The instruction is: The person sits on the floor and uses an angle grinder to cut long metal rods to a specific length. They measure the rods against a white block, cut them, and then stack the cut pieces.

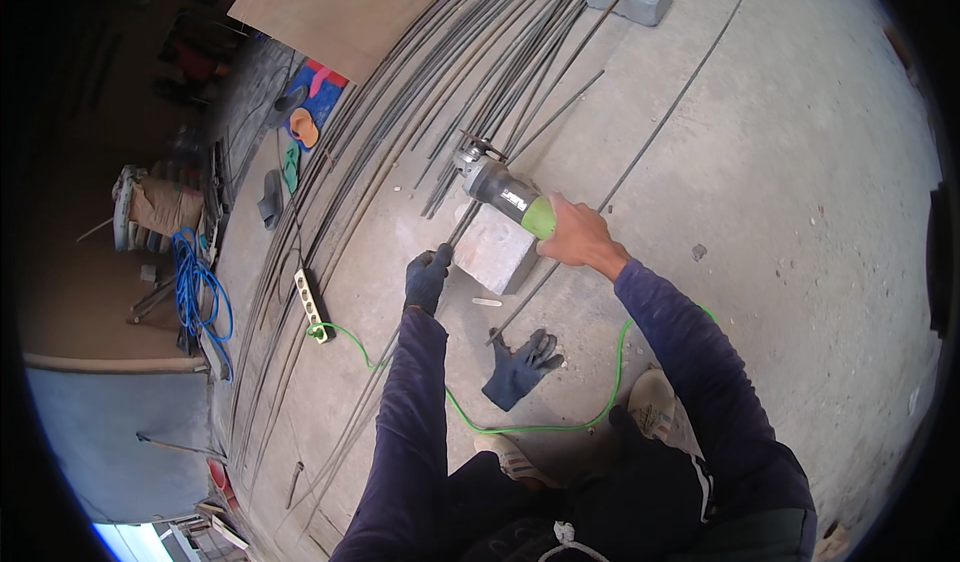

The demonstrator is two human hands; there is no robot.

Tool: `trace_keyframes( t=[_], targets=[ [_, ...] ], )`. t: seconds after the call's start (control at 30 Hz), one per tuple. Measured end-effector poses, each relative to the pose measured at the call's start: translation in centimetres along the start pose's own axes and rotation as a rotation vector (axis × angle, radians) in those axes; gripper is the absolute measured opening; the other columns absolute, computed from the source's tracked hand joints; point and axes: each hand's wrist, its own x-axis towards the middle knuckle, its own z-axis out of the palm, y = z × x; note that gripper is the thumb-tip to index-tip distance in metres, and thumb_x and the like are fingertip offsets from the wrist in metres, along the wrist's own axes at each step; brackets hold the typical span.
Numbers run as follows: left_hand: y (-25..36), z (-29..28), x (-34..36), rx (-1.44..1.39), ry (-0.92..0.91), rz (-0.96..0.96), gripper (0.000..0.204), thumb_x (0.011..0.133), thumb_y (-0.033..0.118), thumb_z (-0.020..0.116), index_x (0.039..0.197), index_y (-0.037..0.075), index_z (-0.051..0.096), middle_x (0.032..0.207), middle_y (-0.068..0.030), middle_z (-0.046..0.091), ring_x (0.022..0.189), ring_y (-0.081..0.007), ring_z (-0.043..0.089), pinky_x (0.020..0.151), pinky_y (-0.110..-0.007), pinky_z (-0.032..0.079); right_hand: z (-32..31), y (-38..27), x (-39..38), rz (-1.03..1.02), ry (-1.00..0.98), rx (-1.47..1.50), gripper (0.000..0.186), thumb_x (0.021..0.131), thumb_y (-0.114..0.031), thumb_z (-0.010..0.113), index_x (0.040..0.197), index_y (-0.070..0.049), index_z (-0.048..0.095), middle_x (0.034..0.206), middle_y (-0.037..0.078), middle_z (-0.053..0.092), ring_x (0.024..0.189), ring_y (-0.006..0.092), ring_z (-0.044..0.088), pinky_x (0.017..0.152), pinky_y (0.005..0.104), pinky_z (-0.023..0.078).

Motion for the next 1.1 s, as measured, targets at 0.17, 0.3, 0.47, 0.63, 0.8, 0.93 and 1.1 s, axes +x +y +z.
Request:
trace_keyframes(
  t=[0.17,0.3,0.47,0.63,0.8,0.93,1.1],
  targets=[
    [-0.5,-0.1,0.3,-0.004,0.0,0.012,0.051,0.09,0.054,0.071,0.082,0.003,0.073,0.068,-0.0021,0.061,0.064,-0.0129,0.053,0.061,-0.031,0.042,-0.1,-0.2,-0.1,0.002,0.001,-0.01,0.057,0.071,-0.022,0.075,0.12,0.0,0.053,0.099,0.025,0.071,0.096,0.0448,0.069,0.084,0.0506,0.055],
    [-0.5,0.1,0.1,-0.011,0.025,0.01,0.051,0.089,0.054,0.071,0.082,0.003,0.073,0.068,-0.0016,0.061,0.063,-0.0124,0.053,0.06,-0.031,0.042,-0.3,-0.5,-0.2,0.003,0.004,-0.014,0.058,0.071,-0.022,0.075,0.119,0.0,0.053,0.099,0.025,0.071,0.097,0.0447,0.069,0.084,0.0506,0.055],
    [0.0,0.0,-0.1,-0.03,0.011,-0.011,0.049,0.089,0.053,0.072,0.083,0.004,0.072,0.069,-0.0014,0.06,0.064,-0.0117,0.052,0.06,-0.03,0.041,0.0,-0.1,-0.3,0.005,0.017,0.003,0.058,0.071,-0.023,0.075,0.12,-0.001,0.053,0.1,0.025,0.071,0.099,0.0454,0.068,0.085,0.051,0.054],
    [0.4,0.0,-0.3,-0.033,-0.015,-0.026,0.046,0.091,0.05,0.071,0.085,0.004,0.072,0.072,-0.0016,0.06,0.066,-0.0115,0.051,0.062,-0.028,0.04,-0.2,0.0,-0.4,0.016,0.012,-0.036,0.06,0.071,-0.024,0.076,0.122,-0.002,0.052,0.103,0.026,0.07,0.1,0.0459,0.068,0.087,0.0516,0.054],
    [-0.4,0.0,0.0,-0.04,0.018,0.031,0.052,0.089,0.054,0.072,0.081,0.003,0.073,0.065,-0.0011,0.059,0.059,-0.0117,0.051,0.057,-0.031,0.04,0.0,0.2,-0.6,0.015,0.003,-0.036,0.061,0.072,-0.024,0.076,0.123,-0.002,0.051,0.103,0.027,0.07,0.101,0.046,0.068,0.088,0.0516,0.054],
    [-0.5,0.0,0.2,-0.033,0.02,0.035,0.052,0.088,0.054,0.072,0.08,0.003,0.073,0.065,-0.001,0.059,0.059,-0.0119,0.051,0.057,-0.031,0.041,0.0,0.4,-1.0,0.009,0.014,-0.009,0.061,0.072,-0.024,0.076,0.123,-0.001,0.051,0.103,0.026,0.07,0.1,0.046,0.068,0.088,0.0511,0.054],
    [-0.2,0.1,-0.1,-0.04,0.029,0.042,0.051,0.089,0.053,0.072,0.081,0.004,0.073,0.065,-0.0006,0.059,0.058,-0.0117,0.051,0.056,-0.03,0.041,0.1,0.7,-1.5,0.013,0.001,-0.001,0.061,0.072,-0.024,0.075,0.123,-0.002,0.051,0.103,0.026,0.071,0.1,0.045,0.068,0.088,0.0509,0.054]
  ],
)
